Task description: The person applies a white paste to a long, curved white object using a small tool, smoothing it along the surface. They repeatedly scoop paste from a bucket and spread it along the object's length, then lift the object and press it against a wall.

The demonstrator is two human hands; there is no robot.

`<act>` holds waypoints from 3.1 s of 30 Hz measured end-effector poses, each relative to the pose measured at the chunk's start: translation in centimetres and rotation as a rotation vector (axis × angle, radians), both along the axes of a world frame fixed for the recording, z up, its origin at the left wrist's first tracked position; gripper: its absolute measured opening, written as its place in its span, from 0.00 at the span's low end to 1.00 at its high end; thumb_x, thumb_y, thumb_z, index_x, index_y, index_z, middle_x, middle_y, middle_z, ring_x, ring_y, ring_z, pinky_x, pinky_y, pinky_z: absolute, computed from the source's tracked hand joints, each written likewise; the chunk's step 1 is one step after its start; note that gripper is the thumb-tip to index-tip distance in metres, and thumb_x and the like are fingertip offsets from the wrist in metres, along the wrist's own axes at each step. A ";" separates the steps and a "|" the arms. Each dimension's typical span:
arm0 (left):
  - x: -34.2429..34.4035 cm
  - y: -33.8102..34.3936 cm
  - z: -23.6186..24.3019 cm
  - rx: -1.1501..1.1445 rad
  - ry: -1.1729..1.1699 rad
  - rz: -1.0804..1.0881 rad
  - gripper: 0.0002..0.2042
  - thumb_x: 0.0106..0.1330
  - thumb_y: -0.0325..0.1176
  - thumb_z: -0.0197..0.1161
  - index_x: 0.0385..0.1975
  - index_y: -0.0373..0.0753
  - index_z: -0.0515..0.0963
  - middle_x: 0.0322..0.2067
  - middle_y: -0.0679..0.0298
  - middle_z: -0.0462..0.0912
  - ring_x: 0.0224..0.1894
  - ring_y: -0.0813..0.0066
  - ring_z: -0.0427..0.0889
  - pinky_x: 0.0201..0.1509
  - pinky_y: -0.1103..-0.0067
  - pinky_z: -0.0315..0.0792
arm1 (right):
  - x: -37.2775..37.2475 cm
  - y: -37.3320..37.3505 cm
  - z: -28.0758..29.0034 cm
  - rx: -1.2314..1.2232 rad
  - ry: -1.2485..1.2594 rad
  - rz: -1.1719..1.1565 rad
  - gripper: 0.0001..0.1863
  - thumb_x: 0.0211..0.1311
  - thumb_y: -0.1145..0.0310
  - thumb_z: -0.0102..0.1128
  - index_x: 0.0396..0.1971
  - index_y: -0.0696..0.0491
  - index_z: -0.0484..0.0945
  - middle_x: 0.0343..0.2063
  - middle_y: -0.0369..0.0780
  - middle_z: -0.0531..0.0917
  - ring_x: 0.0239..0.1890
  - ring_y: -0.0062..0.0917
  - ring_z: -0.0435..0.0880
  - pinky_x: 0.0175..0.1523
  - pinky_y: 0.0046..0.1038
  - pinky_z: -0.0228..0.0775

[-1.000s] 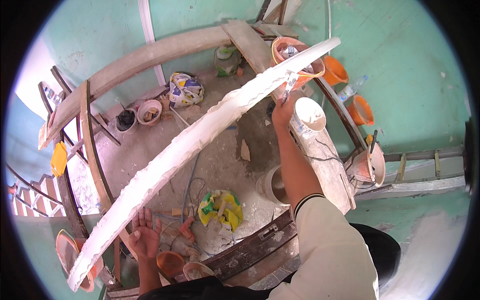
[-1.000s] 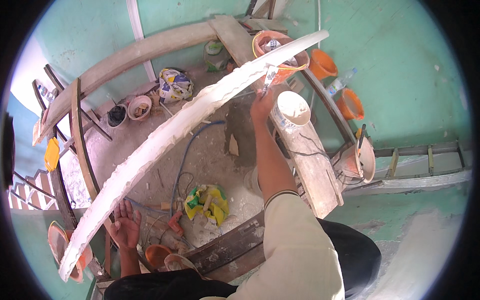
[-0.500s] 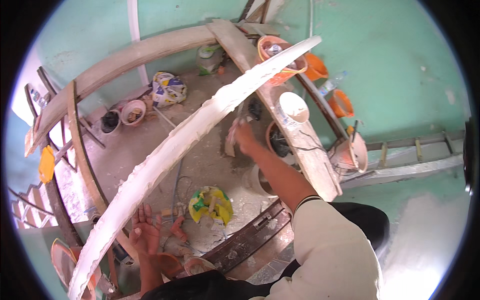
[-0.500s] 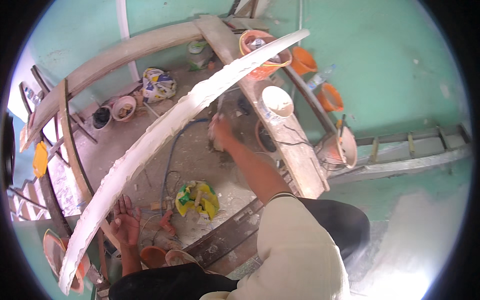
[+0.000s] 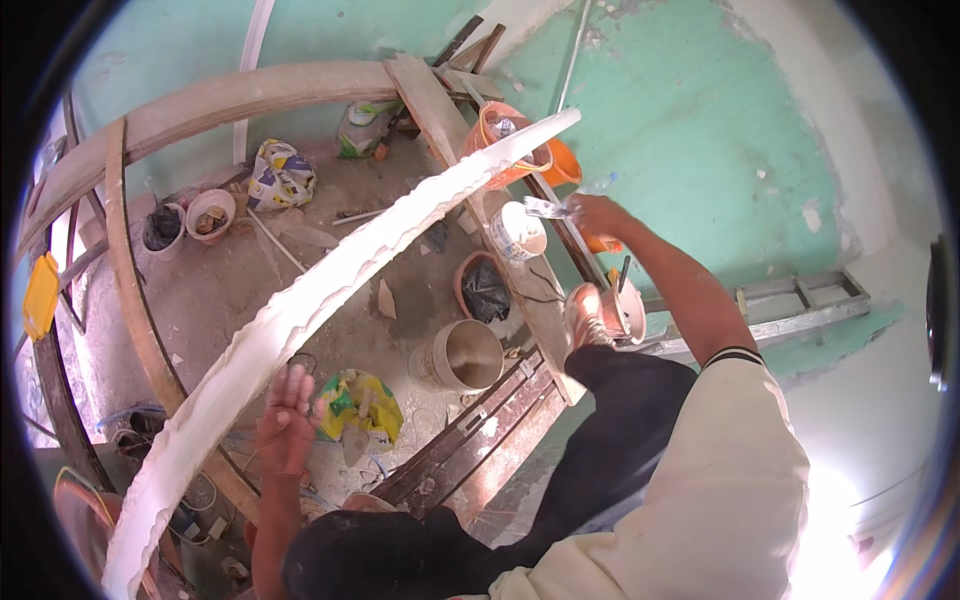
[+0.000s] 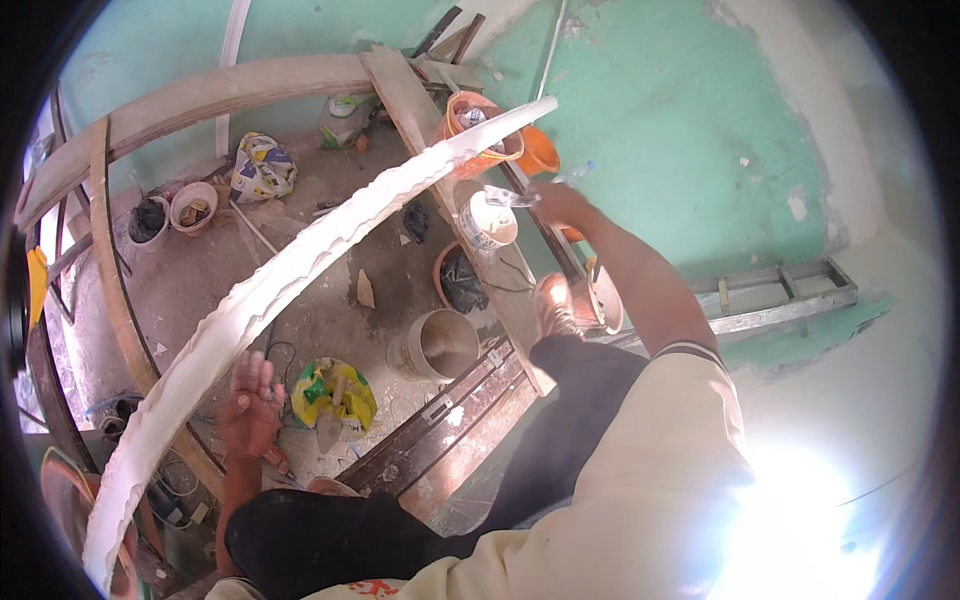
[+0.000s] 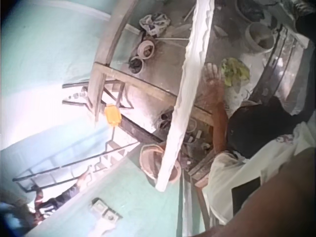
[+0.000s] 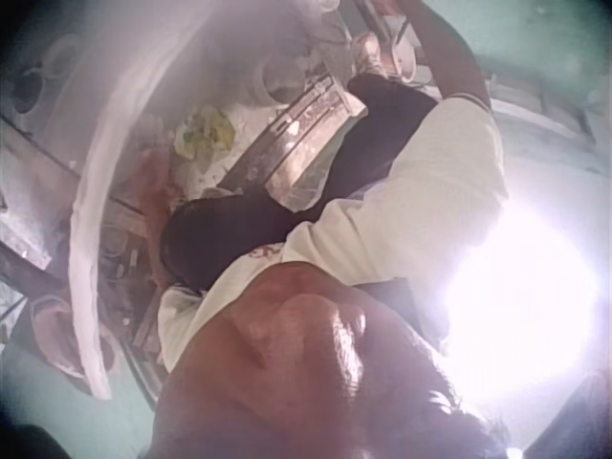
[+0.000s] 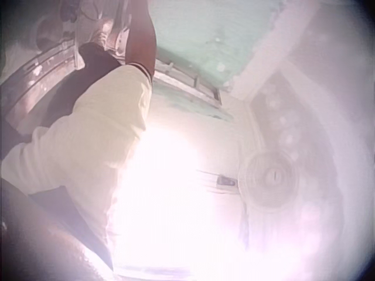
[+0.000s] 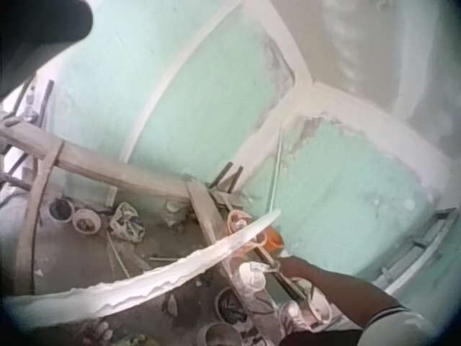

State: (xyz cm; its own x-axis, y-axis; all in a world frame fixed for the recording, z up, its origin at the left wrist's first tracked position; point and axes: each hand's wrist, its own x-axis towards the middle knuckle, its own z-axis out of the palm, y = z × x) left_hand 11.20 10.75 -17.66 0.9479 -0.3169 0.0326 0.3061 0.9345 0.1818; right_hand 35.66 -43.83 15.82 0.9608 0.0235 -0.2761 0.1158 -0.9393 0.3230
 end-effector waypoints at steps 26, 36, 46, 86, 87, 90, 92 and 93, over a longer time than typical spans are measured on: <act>25.1 -51.6 4.3 1.435 -0.330 -0.378 0.43 0.64 0.33 0.62 0.77 0.31 0.47 0.76 0.44 0.55 0.79 0.57 0.53 0.80 0.70 0.47 | 15.2 -17.8 -19.1 -0.183 0.257 0.667 0.08 0.58 0.69 0.62 0.30 0.48 0.91 0.33 0.39 0.90 0.40 0.30 0.90 0.40 0.36 0.78; 24.8 -60.8 6.0 1.189 0.076 -0.131 0.44 0.60 0.18 0.53 0.78 0.30 0.42 0.77 0.46 0.50 0.80 0.61 0.48 0.81 0.73 0.44 | 20.0 -19.2 -16.8 0.216 0.426 0.822 0.09 0.56 0.67 0.61 0.27 0.55 0.88 0.31 0.48 0.89 0.38 0.42 0.89 0.41 0.43 0.80; 25.3 -61.2 8.1 1.221 0.056 -0.141 0.43 0.61 0.17 0.55 0.78 0.31 0.44 0.78 0.49 0.51 0.80 0.63 0.48 0.81 0.72 0.44 | 25.7 -24.9 -21.7 0.634 0.646 0.641 0.22 0.57 0.49 0.66 0.35 0.56 0.88 0.32 0.47 0.88 0.39 0.40 0.88 0.47 0.42 0.76; 37.9 -56.1 16.0 0.092 0.228 0.956 0.57 0.50 0.85 0.50 0.75 0.52 0.55 0.75 0.54 0.55 0.76 0.46 0.56 0.79 0.46 0.48 | 21.9 -33.1 -19.8 2.315 0.685 -0.664 0.08 0.73 0.75 0.55 0.49 0.55 0.75 0.37 0.40 0.80 0.36 0.26 0.78 0.43 0.32 0.74; 37.7 -56.3 16.5 0.086 0.224 0.952 0.57 0.50 0.85 0.50 0.75 0.52 0.55 0.75 0.54 0.55 0.76 0.46 0.56 0.79 0.46 0.48 | 22.3 -33.2 -19.6 2.318 0.628 -0.661 0.08 0.73 0.73 0.56 0.48 0.54 0.75 0.36 0.39 0.79 0.36 0.26 0.78 0.43 0.32 0.74; 36.9 -56.6 18.0 0.084 0.227 0.959 0.57 0.49 0.86 0.49 0.75 0.52 0.55 0.75 0.55 0.56 0.75 0.47 0.58 0.78 0.46 0.50 | 23.4 -33.3 -19.2 2.332 0.506 -0.635 0.08 0.73 0.70 0.57 0.48 0.52 0.74 0.35 0.38 0.79 0.35 0.24 0.78 0.42 0.31 0.74; 36.4 -56.5 19.2 0.097 0.224 0.979 0.58 0.48 0.87 0.49 0.75 0.53 0.55 0.74 0.55 0.57 0.74 0.47 0.59 0.78 0.46 0.51 | 24.7 -32.7 -18.6 2.351 0.488 -0.591 0.09 0.73 0.69 0.58 0.49 0.52 0.74 0.35 0.37 0.78 0.35 0.24 0.78 0.41 0.30 0.74; 36.2 -56.4 19.7 0.076 0.218 0.972 0.58 0.48 0.87 0.48 0.76 0.53 0.54 0.74 0.55 0.57 0.74 0.47 0.59 0.78 0.46 0.51 | 25.4 -32.3 -18.1 2.350 0.480 -0.579 0.09 0.72 0.70 0.57 0.50 0.53 0.74 0.35 0.38 0.78 0.35 0.25 0.78 0.41 0.31 0.74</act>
